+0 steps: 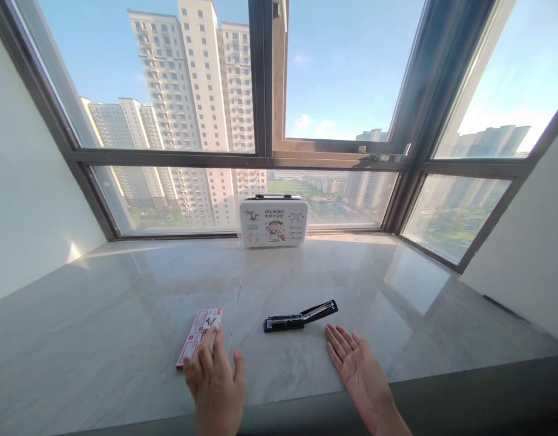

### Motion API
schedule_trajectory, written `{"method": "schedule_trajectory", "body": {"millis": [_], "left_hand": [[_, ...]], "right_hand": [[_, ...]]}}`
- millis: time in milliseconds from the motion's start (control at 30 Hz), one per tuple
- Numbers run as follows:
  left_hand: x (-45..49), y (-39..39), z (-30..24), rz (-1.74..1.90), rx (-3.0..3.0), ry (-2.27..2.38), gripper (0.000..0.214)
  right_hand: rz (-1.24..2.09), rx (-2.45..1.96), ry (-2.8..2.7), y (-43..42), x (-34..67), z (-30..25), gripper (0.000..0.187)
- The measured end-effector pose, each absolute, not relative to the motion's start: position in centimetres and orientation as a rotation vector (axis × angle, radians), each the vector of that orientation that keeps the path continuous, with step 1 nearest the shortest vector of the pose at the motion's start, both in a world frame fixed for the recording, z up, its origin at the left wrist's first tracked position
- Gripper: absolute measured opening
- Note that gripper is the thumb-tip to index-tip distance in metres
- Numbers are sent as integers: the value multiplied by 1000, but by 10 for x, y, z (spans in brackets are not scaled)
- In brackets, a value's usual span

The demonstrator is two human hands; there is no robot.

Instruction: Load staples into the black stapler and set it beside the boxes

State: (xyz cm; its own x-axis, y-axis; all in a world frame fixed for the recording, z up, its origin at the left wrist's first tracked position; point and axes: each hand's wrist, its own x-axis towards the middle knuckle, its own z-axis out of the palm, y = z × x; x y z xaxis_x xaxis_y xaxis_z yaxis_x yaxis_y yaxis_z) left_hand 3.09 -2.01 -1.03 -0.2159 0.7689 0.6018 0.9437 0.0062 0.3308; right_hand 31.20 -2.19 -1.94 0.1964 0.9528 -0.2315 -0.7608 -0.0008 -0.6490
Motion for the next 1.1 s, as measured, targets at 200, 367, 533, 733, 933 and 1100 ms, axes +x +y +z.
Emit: {"method": "schedule_trajectory", "body": {"millis": [200, 367, 533, 733, 933, 1100], "left_hand": [[-6, -33, -33, -897, -1891, -2053, 32], [20, -26, -9, -936, -2692, -1784, 31], [40, -2, 9, -1125, -2905, -1743, 36], [35, 8, -3, -1285, -2911, -1838, 46], [33, 5, -1, -1282, -2924, -1851, 55], [33, 3, 4, -1226, -2917, -1868, 50]], "right_hand": [[1351, -1259, -965, -31, 289, -11, 53], [1428, -1429, -1580, -1, 244, -7, 42], [1203, -1512, -1628, 20, 252, -5, 30], [1050, -1763, -1679, 14, 300, 4, 30], [461, -1649, -2132, 15, 277, 45, 16], [442, -1506, -2623, 41, 239, 67, 15]]}}
